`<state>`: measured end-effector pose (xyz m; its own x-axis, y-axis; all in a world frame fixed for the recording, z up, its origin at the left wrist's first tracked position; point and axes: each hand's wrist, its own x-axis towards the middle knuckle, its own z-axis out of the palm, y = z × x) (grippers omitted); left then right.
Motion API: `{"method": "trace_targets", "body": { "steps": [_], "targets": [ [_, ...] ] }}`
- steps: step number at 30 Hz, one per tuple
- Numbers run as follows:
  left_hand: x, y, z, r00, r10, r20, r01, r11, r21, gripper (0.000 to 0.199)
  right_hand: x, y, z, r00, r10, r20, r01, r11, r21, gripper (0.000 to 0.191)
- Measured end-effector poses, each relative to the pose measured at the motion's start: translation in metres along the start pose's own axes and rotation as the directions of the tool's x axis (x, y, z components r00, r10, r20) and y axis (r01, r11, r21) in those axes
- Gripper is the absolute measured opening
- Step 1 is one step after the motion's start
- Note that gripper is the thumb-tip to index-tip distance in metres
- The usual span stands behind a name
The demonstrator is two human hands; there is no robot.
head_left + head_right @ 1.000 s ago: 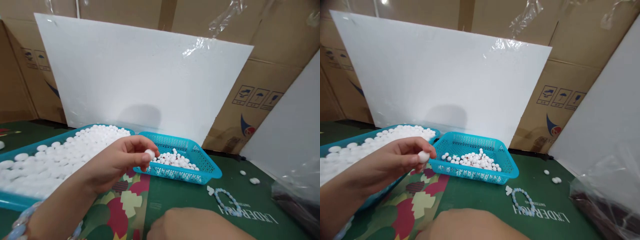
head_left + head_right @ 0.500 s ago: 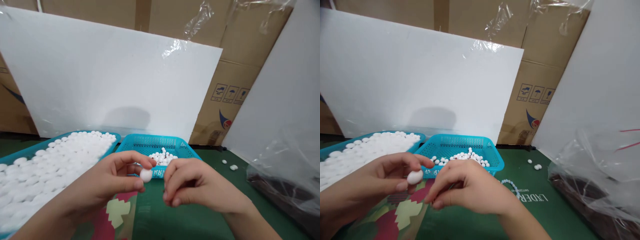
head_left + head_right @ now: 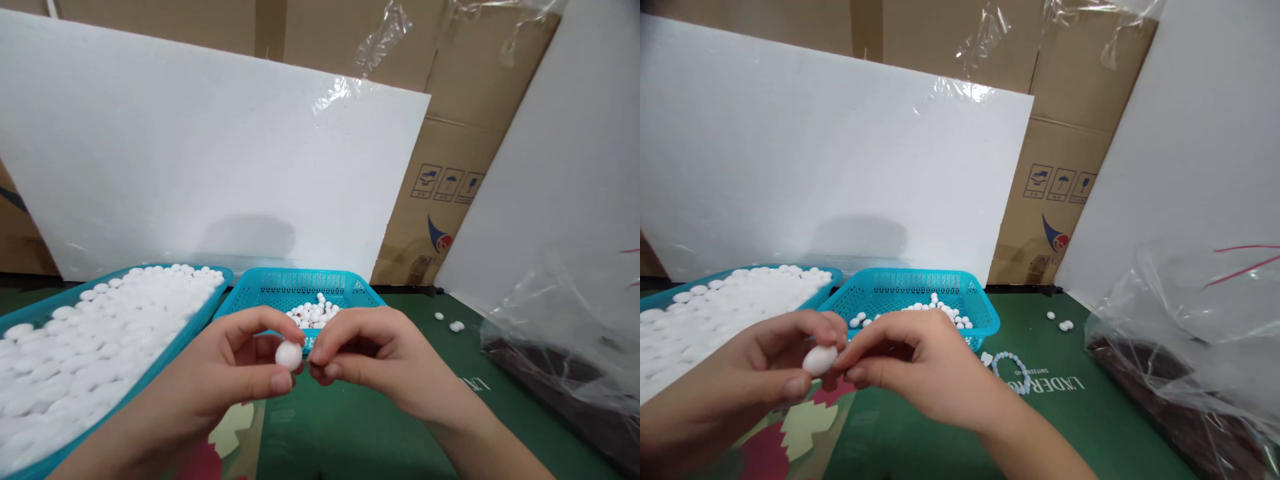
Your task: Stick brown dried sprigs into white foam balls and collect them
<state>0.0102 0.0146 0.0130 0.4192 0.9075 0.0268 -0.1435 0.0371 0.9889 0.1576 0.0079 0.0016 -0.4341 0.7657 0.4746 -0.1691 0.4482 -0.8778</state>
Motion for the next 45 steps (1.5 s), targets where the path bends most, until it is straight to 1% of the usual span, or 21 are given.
{"method": "trace_targets", "body": {
  "steps": [2,4,7,9,11,14,18,19,24,28,32,36,39,42,45],
  "targets": [
    [0.0,0.0,0.002,1.0,-0.016,0.013,0.016,1.0,-0.003,0.014,0.002,0.0,0.001,1.0,0.011,-0.011,-0.011,1.0,0.003,0.018],
    [0.001,-0.001,0.002,0.999,-0.007,0.033,0.008,1.0,-0.012,0.014,0.003,0.0,0.0,1.0,0.004,-0.026,-0.005,0.999,-0.033,0.018],
    [0.005,-0.004,-0.001,0.996,0.025,0.086,-0.025,1.0,-0.003,0.013,0.003,-0.001,-0.002,0.998,-0.037,-0.046,0.029,0.986,-0.167,0.015],
    [0.007,-0.006,-0.002,0.992,0.036,0.118,-0.039,0.999,0.019,0.012,0.003,-0.002,-0.003,0.998,-0.049,-0.036,0.038,0.966,-0.256,0.013],
    [0.007,-0.007,-0.001,0.994,0.043,0.096,-0.045,0.999,0.021,0.012,0.002,-0.003,-0.004,0.999,-0.031,-0.017,0.024,0.952,-0.305,0.014],
    [0.007,-0.008,0.0,0.997,0.058,0.04,-0.058,0.998,-0.001,0.011,0.001,-0.005,-0.005,1.0,-0.003,-0.009,0.0,0.948,-0.319,0.013],
    [0.008,-0.008,0.0,0.993,0.033,0.111,-0.036,0.999,0.018,0.011,0.001,-0.005,-0.003,1.0,0.015,-0.008,-0.017,0.951,-0.308,0.013],
    [0.008,-0.008,0.0,0.993,0.029,0.115,-0.031,0.999,0.021,0.01,0.001,-0.005,-0.003,1.0,0.016,-0.004,-0.017,0.951,-0.31,0.013],
    [0.005,-0.007,0.004,0.999,0.042,0.029,-0.042,0.999,-0.007,0.008,0.001,-0.004,-0.004,1.0,0.023,-0.002,-0.022,0.947,-0.319,0.012],
    [0.004,-0.004,0.006,1.0,0.02,0.018,-0.019,1.0,-0.01,0.009,0.001,-0.004,-0.004,1.0,0.018,-0.011,-0.02,0.945,-0.327,0.013],
    [0.004,-0.005,0.006,1.0,0.017,-0.007,-0.017,1.0,-0.007,0.01,0.0,-0.004,-0.002,1.0,-0.005,-0.018,-0.002,0.931,-0.364,0.014],
    [0.005,-0.007,0.005,1.0,0.024,-0.015,-0.023,1.0,0.02,0.01,0.0,-0.004,-0.002,0.999,-0.048,-0.003,0.042,0.903,-0.428,0.014],
    [0.007,-0.009,0.001,0.999,0.038,-0.003,-0.037,0.998,0.046,0.008,0.0,-0.005,-0.005,0.992,-0.127,0.019,0.12,0.87,-0.479,0.015],
    [0.01,-0.01,-0.003,0.999,0.04,0.008,-0.041,0.997,0.066,0.006,-0.001,-0.007,-0.009,0.975,-0.221,0.028,0.202,0.822,-0.532,0.017],
    [0.012,-0.011,-0.004,0.998,0.057,-0.027,-0.056,0.997,0.05,0.01,-0.003,-0.008,-0.011,0.969,-0.244,0.026,0.215,0.796,-0.566,0.018]
  ]
}}
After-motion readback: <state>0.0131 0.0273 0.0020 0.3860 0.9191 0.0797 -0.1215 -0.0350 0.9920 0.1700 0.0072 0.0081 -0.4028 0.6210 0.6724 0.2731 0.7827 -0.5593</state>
